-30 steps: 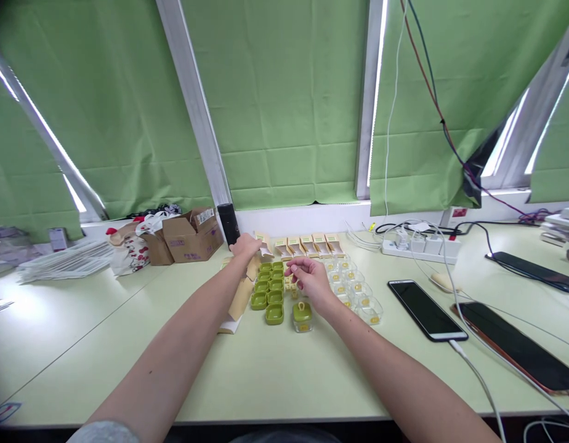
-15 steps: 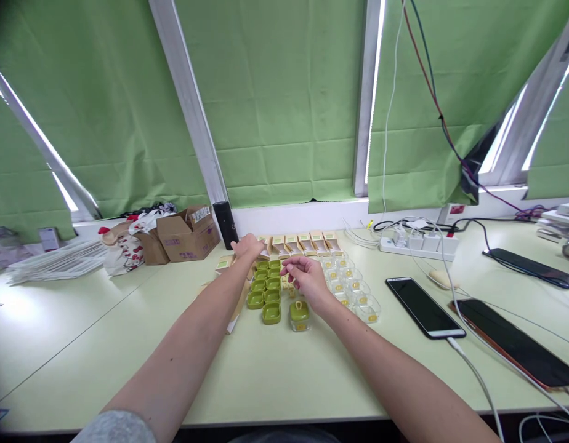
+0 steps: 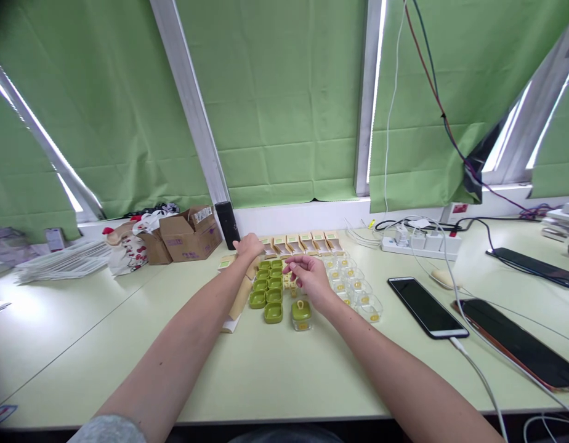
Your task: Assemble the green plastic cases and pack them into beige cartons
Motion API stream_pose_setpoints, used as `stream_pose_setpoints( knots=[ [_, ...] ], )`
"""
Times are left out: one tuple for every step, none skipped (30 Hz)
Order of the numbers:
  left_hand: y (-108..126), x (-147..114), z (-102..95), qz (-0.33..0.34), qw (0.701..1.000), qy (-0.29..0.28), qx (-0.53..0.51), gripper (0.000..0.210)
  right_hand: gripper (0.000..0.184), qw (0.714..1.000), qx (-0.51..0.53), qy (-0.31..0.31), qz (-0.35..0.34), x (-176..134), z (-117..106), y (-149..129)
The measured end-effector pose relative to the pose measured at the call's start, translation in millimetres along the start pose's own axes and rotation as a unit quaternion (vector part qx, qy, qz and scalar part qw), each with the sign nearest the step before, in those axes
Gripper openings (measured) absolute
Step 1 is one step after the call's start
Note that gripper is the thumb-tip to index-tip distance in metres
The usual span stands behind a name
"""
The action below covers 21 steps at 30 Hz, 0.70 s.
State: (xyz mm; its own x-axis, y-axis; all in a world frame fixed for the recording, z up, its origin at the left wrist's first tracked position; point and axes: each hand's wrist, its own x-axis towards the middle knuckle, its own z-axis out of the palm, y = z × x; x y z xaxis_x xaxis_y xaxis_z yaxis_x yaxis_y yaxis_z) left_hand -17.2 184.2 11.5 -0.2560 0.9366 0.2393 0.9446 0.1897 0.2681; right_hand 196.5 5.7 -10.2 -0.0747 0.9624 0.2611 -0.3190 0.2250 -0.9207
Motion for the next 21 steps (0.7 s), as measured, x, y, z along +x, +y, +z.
stream_pose_setpoints(
  knots=[
    [-1.8, -0.8, -3.5, 0.005, 1.0, 0.001, 0.001, 0.012, 0.034, 1.0, 0.0, 0.004, -0.002, 0.7, -0.7, -0.2],
    [-3.7, -2.0, -7.7, 0.01, 1.0, 0.003, 0.002, 0.012, 0.034, 1.0, 0.0, 0.008, -0.005, 1.5, -1.4, -0.5],
    [-5.5, -3.9, -12.8, 0.017, 1.0, 0.007, 0.002, 0.013, 0.035, 1.0, 0.0, 0.014, -0.008, 2.4, -2.2, -0.9],
    [-7.1, -6.5, -18.7, 0.027, 1.0, 0.012, 0.002, 0.014, 0.036, 1.0, -0.001, 0.021, -0.013, 3.4, -3.0, -1.5],
    [-8.3, -10.1, -25.0, 0.041, 0.999, 0.02, 0.0, 0.017, 0.037, 0.999, -0.003, 0.029, -0.017, 4.4, -3.8, -2.2],
    [-9.0, -14.8, -31.7, 0.059, 0.998, 0.028, -0.003, 0.02, 0.037, 0.999, -0.004, 0.038, -0.022, 5.3, -4.6, -3.1],
    [-9.3, -20.8, -38.4, 0.081, 0.996, 0.037, -0.008, 0.025, 0.038, 0.999, -0.007, 0.047, -0.027, 6.2, -5.3, -4.1],
    [-9.1, -28.3, -44.7, 0.105, 0.993, 0.044, -0.014, 0.029, 0.038, 0.998, -0.011, 0.055, -0.033, 7.0, -6.0, -5.1],
    [-8.8, -37.5, -50.2, 0.129, 0.99, 0.048, -0.022, 0.032, 0.038, 0.997, -0.016, 0.062, -0.039, 7.7, -6.8, -6.2],
    [-8.5, -48.3, -54.7, 0.154, 0.986, 0.049, -0.029, 0.033, 0.037, 0.996, -0.023, 0.067, -0.046, 8.2, -7.7, -7.2],
    [-8.4, -60.9, -57.8, 0.179, 0.982, 0.049, -0.037, 0.034, 0.037, 0.996, -0.032, 0.07, -0.052, 8.7, -8.7, -8.1],
    [-8.7, -75.2, -59.6, 0.2, 0.978, 0.048, -0.044, 0.034, 0.037, 0.995, -0.04, 0.073, -0.058, 8.9, -9.9, -8.9],
    [-9.4, -90.9, -60.0, 0.23, 0.97, 0.051, -0.054, 0.032, 0.036, 0.994, -0.049, 0.074, -0.062, 9.0, -11.4, -9.5],
    [-10.3, -107.7, -59.4, 0.291, 0.951, 0.07, -0.079, 0.029, 0.036, 0.993, -0.058, 0.076, -0.066, 9.0, -13.0, -9.7],
    [-11.4, -125.2, -58.2, 0.349, 0.929, 0.082, -0.097, 0.026, 0.036, 0.992, -0.067, 0.079, -0.07, 8.7, -14.7, -9.7],
    [-12.3, -142.8, -56.8, 0.392, 0.909, 0.091, -0.11, 0.023, 0.035, 0.991, -0.076, 0.081, -0.074, 8.3, -16.4, -9.3],
    [-12.7, -160.0, -55.9, 0.421, 0.896, 0.09, -0.114, 0.023, 0.035, 0.99, -0.085, 0.082, -0.078, 7.7, -18.1, -8.6],
    [-12.5, -176.3, -55.7, 0.437, 0.889, 0.079, -0.112, 0.026, 0.035, 0.989, -0.094, 0.081, -0.083, 7.0, -19.5, -7.7],
    [-11.6, -191.2, -56.4, 0.445, 0.888, 0.059, -0.104, 0.03, 0.035, 0.987, -0.103, 0.079, -0.09, 6.2, -20.8, -6.5],
    [-9.8, -204.2, -58.0, 0.444, 0.89, 0.033, -0.097, 0.034, 0.035, 0.986, -0.111, 0.076, -0.097, 5.5, -21.9, -5.3],
    [-7.5, -215.3, -60.2, 0.441, 0.893, 0.007, -0.092, 0.036, 0.036, 0.985, -0.118, 0.074, -0.103, 4.9, -22.8, -4.0]
  ],
)
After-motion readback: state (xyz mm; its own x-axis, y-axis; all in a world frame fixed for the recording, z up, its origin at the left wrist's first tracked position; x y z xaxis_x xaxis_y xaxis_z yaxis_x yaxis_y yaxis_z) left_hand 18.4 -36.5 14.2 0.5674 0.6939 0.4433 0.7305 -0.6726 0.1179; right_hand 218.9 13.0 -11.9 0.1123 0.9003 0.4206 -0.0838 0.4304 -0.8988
